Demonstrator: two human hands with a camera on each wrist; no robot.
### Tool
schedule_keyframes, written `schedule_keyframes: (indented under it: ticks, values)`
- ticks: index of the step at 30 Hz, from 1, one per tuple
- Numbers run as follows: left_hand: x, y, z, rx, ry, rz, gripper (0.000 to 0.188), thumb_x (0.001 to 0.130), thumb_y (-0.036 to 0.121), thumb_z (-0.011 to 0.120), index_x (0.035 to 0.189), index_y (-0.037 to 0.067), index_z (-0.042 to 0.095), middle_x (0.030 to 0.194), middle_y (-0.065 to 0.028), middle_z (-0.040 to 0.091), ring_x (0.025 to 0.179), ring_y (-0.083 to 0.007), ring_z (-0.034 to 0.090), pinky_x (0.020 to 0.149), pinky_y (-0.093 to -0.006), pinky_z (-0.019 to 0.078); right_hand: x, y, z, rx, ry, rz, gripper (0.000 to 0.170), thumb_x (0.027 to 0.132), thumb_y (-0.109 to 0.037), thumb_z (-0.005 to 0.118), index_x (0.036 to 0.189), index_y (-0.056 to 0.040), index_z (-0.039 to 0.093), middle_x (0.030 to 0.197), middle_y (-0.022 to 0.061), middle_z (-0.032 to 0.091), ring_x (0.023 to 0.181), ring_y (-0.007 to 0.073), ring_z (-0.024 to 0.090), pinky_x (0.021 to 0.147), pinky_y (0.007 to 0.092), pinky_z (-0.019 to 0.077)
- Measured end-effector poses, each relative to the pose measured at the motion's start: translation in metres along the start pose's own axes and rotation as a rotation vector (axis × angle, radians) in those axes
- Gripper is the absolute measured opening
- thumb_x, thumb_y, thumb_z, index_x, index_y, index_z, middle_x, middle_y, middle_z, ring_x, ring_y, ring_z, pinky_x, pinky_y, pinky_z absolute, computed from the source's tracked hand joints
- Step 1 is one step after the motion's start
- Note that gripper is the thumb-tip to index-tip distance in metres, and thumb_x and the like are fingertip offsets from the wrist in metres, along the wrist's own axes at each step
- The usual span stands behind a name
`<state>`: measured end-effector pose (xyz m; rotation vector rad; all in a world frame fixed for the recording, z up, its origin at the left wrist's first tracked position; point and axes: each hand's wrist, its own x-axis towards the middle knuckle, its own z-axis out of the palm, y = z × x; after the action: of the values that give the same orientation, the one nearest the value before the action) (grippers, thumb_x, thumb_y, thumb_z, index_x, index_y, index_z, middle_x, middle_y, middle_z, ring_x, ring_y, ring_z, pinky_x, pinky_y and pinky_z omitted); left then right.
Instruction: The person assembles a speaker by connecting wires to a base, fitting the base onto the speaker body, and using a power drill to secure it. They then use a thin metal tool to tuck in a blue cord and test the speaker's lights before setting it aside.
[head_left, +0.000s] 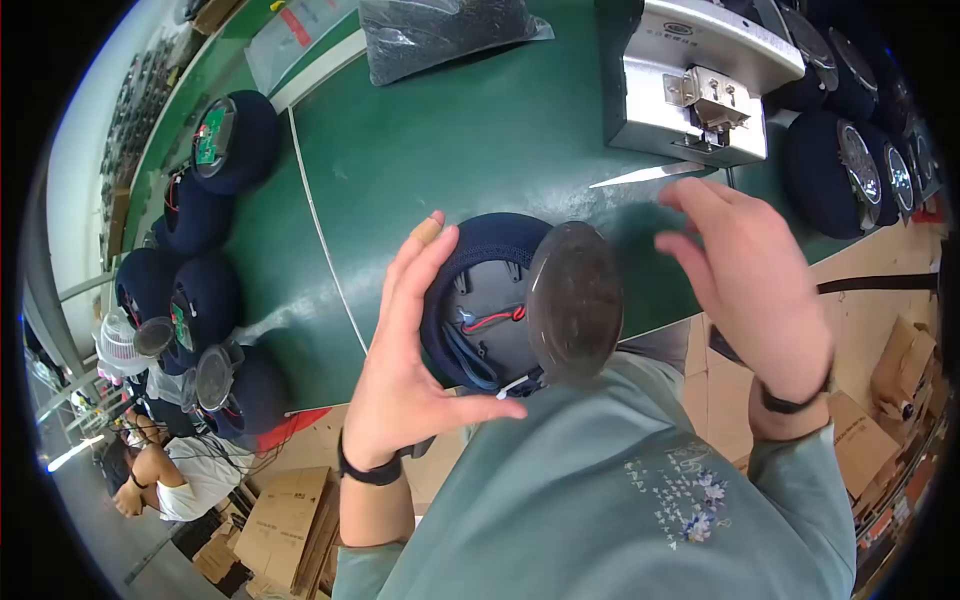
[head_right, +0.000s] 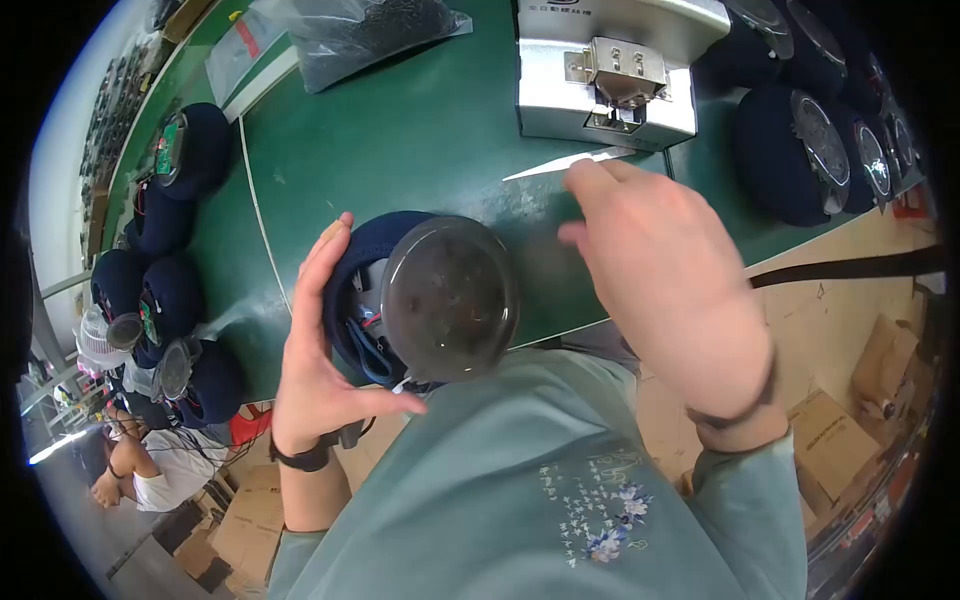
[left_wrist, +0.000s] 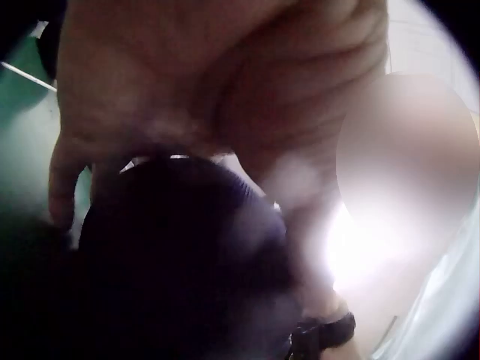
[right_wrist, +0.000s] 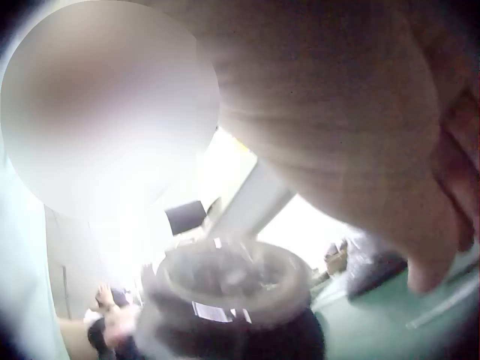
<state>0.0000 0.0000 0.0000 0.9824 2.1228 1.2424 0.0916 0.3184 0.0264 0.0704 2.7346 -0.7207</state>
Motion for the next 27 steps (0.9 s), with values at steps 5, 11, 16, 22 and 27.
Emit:
schedule_keyframes:
  ticks: [5,11,16,22,27]
  values:
    - [0.001,-0.014,0.012,-0.052,0.144,0.097,0.157,0.043,0.047,0.116,0.17,0.0,0.036,0.175,-0.0274,0.036,0.163,-0.0404,0.04,0.133,-0.0514,0.0343,0.022,0.02,0.058,-0.132,0.669,0.02,0.025,0.094,-0.004,0.08,0.117,-0.0033,0.073,0.107,0.0114,0.066,0.103,0.0324,0.07,0.083,0.0456,0.0608]
    - [0.001,-0.016,0.013,-0.039,0.144,0.106,0.157,0.043,0.047,0.116,0.17,0.001,0.037,0.174,-0.0272,0.037,0.162,-0.0399,0.041,0.133,-0.0514,0.0348,0.024,0.026,0.05,-0.147,0.518,-0.015,0.015,0.094,-0.002,0.076,0.105,-0.0013,0.066,0.106,0.0129,0.063,0.104,0.0309,0.065,0.085,0.0451,0.0579]
    - [0.001,-0.013,0.013,-0.13,0.144,0.082,0.147,0.046,0.036,0.116,0.171,0.009,0.042,0.175,-0.0241,0.034,0.163,-0.0415,0.035,0.131,-0.0543,0.0375,0.022,0.027,0.046,-0.315,0.395,-0.083,0.014,0.096,0.003,0.067,0.106,-0.0015,0.059,0.106,0.0161,0.062,0.102,0.033,0.062,0.089,0.0435,0.0567]
    - [0.001,-0.016,0.014,-0.126,0.156,0.105,0.145,0.046,0.035,0.116,0.17,0.009,0.043,0.174,-0.0238,0.035,0.162,-0.0419,0.038,0.131,-0.0545,0.0388,0.014,0.016,0.035,0.256,0.469,-0.054,0.028,0.094,0.015,0.063,0.118,0.0018,0.063,0.107,0.0162,0.064,0.09,0.0322,0.066,0.08,0.0384,0.0566]
    - [0.002,-0.017,0.015,-0.122,0.16,0.112,0.144,0.046,0.033,0.115,0.169,0.009,0.044,0.174,-0.0236,0.035,0.162,-0.042,0.039,0.13,-0.0546,0.0407,-0.036,-0.077,0.005,0.236,0.589,-0.389,0.029,0.079,0.004,0.084,0.106,-0.0062,0.085,0.089,0.004,0.059,0.075,0.0166,0.059,0.065,0.0319,0.042]
